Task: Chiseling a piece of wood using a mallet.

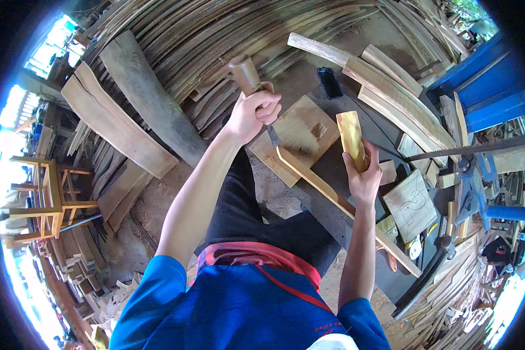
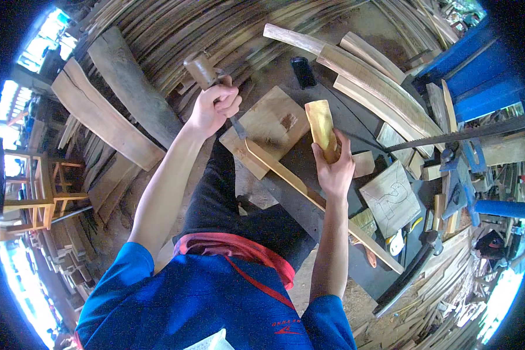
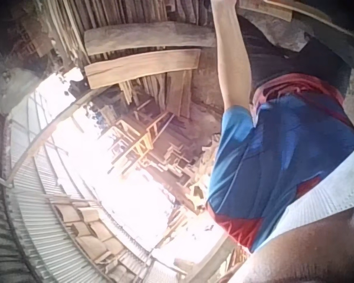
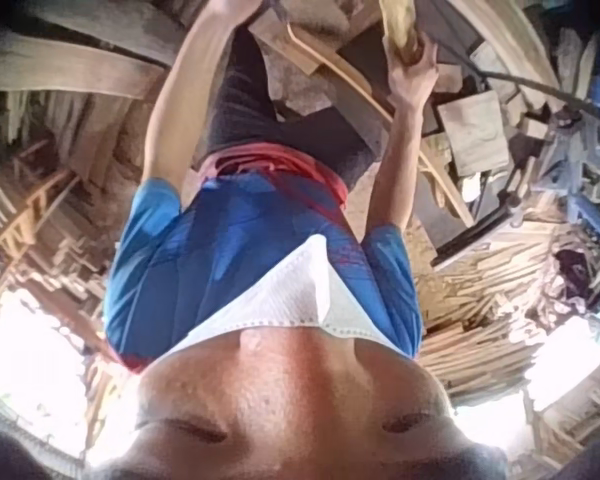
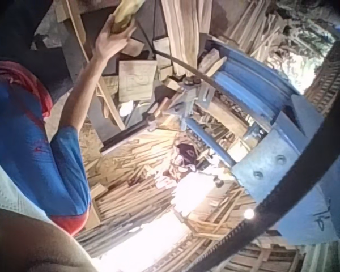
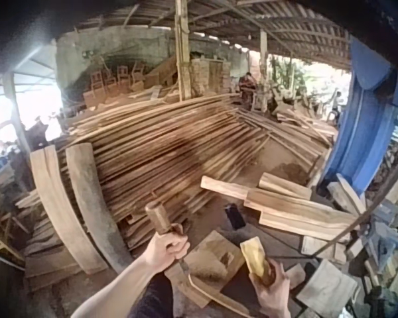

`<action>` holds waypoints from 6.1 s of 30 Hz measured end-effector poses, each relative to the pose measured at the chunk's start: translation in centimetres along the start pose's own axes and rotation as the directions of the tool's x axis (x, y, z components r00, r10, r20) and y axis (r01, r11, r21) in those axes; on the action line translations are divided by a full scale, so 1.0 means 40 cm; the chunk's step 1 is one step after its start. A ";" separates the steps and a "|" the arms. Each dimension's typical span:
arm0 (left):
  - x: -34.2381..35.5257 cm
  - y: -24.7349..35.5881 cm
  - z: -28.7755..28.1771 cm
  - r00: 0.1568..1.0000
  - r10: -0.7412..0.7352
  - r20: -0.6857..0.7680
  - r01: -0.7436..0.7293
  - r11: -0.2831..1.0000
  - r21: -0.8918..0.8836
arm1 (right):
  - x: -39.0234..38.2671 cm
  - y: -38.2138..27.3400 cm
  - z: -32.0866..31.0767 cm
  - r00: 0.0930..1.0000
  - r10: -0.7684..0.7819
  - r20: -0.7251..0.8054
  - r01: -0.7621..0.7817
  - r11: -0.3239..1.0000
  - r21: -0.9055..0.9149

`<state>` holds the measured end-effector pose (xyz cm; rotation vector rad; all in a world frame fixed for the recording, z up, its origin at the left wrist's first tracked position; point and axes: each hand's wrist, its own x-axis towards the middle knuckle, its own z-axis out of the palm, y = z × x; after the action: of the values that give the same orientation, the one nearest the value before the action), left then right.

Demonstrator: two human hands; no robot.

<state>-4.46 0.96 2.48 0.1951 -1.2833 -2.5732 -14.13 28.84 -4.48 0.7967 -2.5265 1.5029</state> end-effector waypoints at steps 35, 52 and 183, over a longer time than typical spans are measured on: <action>-0.046 -0.071 0.062 0.994 0.078 -0.075 -0.058 0.970 0.237 | -0.018 0.014 -0.005 0.999 0.045 0.017 -0.045 0.999 -0.003; -0.033 -0.050 0.090 0.991 0.109 -0.070 -0.065 0.885 0.461 | 0.159 -0.365 -0.153 0.936 -0.351 0.023 0.342 0.924 0.168; -0.034 -0.073 0.109 0.987 0.151 0.051 -0.154 0.828 0.539 | 0.127 -0.619 -0.217 0.905 -0.420 -0.070 0.416 0.907 -0.065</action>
<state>-4.66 6.38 2.78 0.1780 -1.9211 -2.0180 -8.15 24.86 21.26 1.1534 -2.1387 1.2946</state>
